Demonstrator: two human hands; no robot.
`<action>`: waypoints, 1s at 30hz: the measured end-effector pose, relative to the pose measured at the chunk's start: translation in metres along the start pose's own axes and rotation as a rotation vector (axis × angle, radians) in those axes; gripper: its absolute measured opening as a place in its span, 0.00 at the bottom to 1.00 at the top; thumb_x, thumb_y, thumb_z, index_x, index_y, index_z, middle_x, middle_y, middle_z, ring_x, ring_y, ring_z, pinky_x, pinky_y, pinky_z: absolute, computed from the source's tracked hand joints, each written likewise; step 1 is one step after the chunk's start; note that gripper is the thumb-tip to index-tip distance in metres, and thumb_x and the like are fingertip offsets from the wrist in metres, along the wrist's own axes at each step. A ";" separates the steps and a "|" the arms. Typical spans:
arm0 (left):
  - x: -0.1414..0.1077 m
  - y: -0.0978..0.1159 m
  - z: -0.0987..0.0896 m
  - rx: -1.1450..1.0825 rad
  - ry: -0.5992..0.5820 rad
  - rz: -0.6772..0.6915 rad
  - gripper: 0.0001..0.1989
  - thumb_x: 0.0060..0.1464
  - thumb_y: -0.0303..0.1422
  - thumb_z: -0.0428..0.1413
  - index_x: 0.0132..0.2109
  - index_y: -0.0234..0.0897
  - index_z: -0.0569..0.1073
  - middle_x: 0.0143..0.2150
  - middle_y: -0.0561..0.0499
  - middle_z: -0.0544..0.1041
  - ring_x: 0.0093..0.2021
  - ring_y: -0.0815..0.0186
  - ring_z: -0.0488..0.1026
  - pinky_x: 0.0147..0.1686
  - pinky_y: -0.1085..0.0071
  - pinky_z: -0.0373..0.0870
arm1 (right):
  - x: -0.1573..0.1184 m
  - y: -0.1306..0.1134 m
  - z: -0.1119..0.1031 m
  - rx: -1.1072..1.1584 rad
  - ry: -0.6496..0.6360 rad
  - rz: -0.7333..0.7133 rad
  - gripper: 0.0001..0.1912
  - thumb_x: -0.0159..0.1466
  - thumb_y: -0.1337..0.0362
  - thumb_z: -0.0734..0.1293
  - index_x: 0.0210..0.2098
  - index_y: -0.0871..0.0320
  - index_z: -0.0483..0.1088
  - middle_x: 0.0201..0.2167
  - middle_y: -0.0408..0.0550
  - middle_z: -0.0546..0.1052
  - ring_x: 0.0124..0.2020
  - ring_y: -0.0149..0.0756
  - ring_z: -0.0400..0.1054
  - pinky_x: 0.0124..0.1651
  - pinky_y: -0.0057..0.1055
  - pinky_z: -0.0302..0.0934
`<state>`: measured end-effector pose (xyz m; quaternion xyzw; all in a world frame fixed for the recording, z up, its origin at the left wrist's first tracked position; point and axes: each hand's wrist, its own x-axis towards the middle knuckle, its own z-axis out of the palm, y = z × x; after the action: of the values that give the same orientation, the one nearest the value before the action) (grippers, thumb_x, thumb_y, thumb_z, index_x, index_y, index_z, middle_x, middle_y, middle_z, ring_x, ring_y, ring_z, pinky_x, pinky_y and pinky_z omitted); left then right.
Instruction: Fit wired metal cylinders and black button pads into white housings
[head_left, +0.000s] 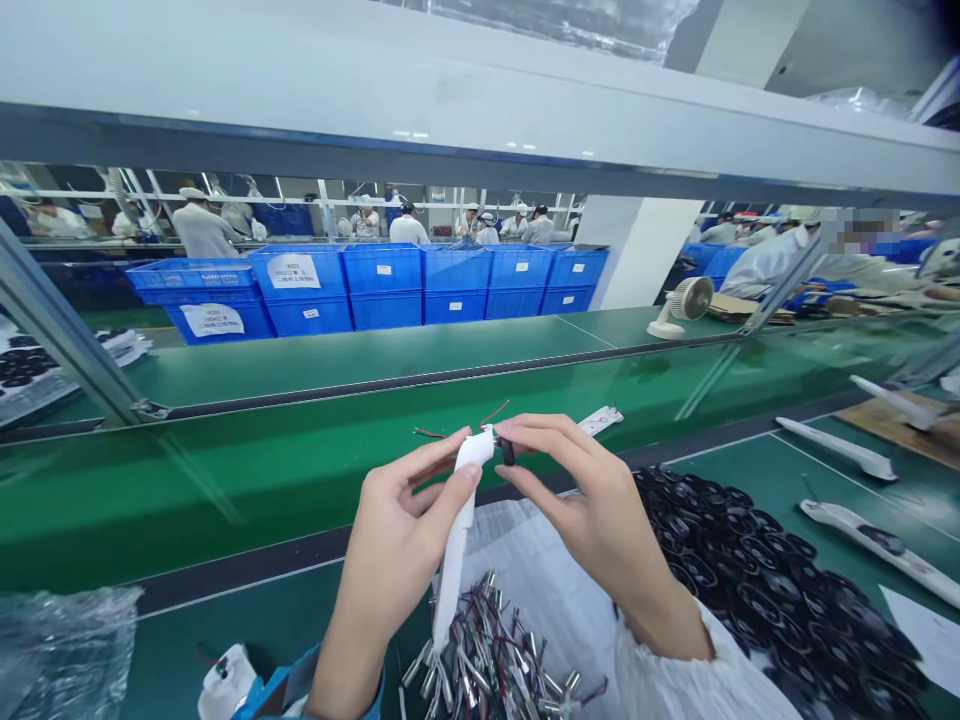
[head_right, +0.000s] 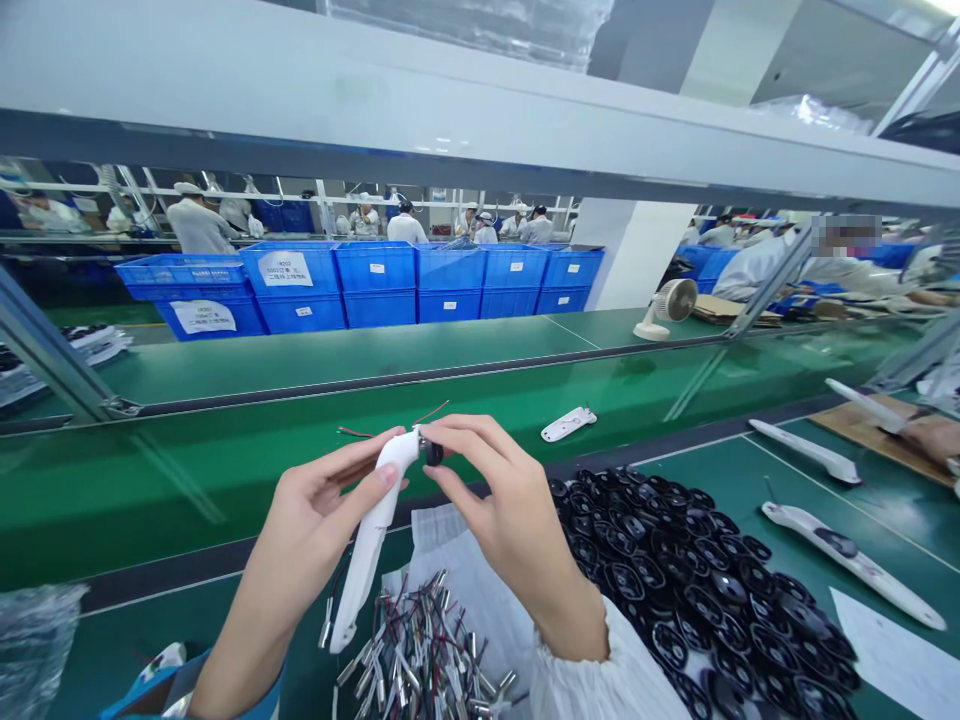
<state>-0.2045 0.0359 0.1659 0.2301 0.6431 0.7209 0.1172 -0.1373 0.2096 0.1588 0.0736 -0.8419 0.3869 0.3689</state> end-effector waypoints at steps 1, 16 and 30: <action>0.000 0.000 0.000 -0.002 0.003 -0.003 0.15 0.59 0.39 0.66 0.53 0.45 0.84 0.54 0.49 0.83 0.56 0.56 0.79 0.49 0.71 0.82 | -0.001 0.001 0.000 0.033 0.001 0.033 0.11 0.69 0.66 0.70 0.51 0.50 0.75 0.49 0.49 0.79 0.41 0.39 0.78 0.48 0.40 0.76; -0.002 0.001 0.001 0.016 -0.011 0.000 0.16 0.59 0.39 0.65 0.53 0.45 0.83 0.52 0.51 0.83 0.57 0.58 0.78 0.51 0.72 0.81 | -0.003 0.008 0.000 0.140 -0.044 0.162 0.14 0.67 0.66 0.72 0.52 0.48 0.75 0.49 0.46 0.78 0.40 0.35 0.78 0.45 0.33 0.73; -0.002 -0.002 -0.005 0.129 -0.182 0.208 0.12 0.62 0.30 0.60 0.51 0.50 0.81 0.57 0.54 0.79 0.60 0.61 0.74 0.58 0.68 0.76 | -0.001 0.002 -0.004 0.519 -0.148 0.524 0.18 0.62 0.50 0.76 0.45 0.53 0.76 0.41 0.47 0.82 0.39 0.35 0.77 0.45 0.30 0.73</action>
<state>-0.2056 0.0314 0.1630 0.3671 0.6476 0.6623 0.0847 -0.1351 0.2139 0.1585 -0.0256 -0.7306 0.6621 0.1647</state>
